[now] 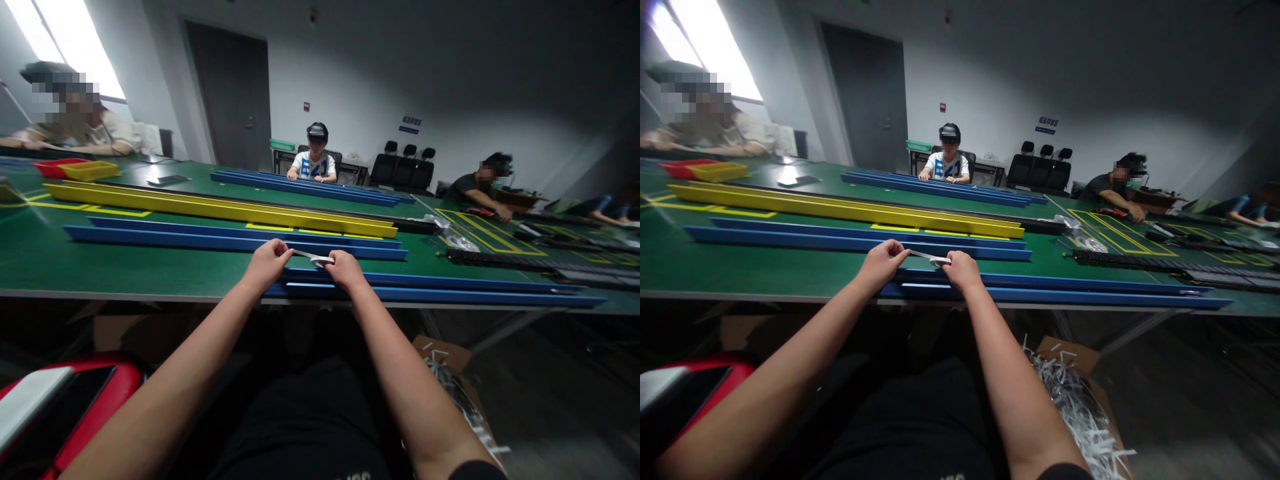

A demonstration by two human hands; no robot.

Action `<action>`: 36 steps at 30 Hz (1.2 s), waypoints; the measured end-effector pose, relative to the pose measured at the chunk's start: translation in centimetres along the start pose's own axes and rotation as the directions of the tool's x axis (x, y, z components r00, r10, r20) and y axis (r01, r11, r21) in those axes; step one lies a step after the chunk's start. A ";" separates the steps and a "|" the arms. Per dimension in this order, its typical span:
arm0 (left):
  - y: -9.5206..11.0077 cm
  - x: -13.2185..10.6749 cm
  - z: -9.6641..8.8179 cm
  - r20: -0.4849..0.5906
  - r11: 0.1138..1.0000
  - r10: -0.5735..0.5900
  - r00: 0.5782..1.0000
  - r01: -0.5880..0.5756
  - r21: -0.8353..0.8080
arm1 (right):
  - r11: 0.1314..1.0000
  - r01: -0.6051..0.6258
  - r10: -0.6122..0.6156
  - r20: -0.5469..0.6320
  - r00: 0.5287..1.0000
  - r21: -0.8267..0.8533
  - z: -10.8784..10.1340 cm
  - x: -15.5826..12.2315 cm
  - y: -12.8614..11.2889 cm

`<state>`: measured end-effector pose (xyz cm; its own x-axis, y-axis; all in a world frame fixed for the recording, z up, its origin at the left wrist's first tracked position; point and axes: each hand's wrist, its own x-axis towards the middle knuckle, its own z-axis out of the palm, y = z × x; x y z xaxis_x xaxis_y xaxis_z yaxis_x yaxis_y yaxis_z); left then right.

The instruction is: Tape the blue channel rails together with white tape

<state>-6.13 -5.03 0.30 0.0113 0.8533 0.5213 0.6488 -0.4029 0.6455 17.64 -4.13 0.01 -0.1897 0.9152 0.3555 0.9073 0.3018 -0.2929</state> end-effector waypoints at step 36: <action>-3.0 -3.0 -1.3 0.036 0.983 -0.108 0.994 0.101 0.151 | 0.913 0.374 -0.401 -0.190 0.896 -0.160 -0.8 -1.6 -0.7</action>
<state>-9.09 -6.87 -2.47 -0.0314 0.9032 0.4281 0.7542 -0.2596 0.6032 17.64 -6.03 0.37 -0.4624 0.6488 0.6043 0.8177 0.5756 0.0077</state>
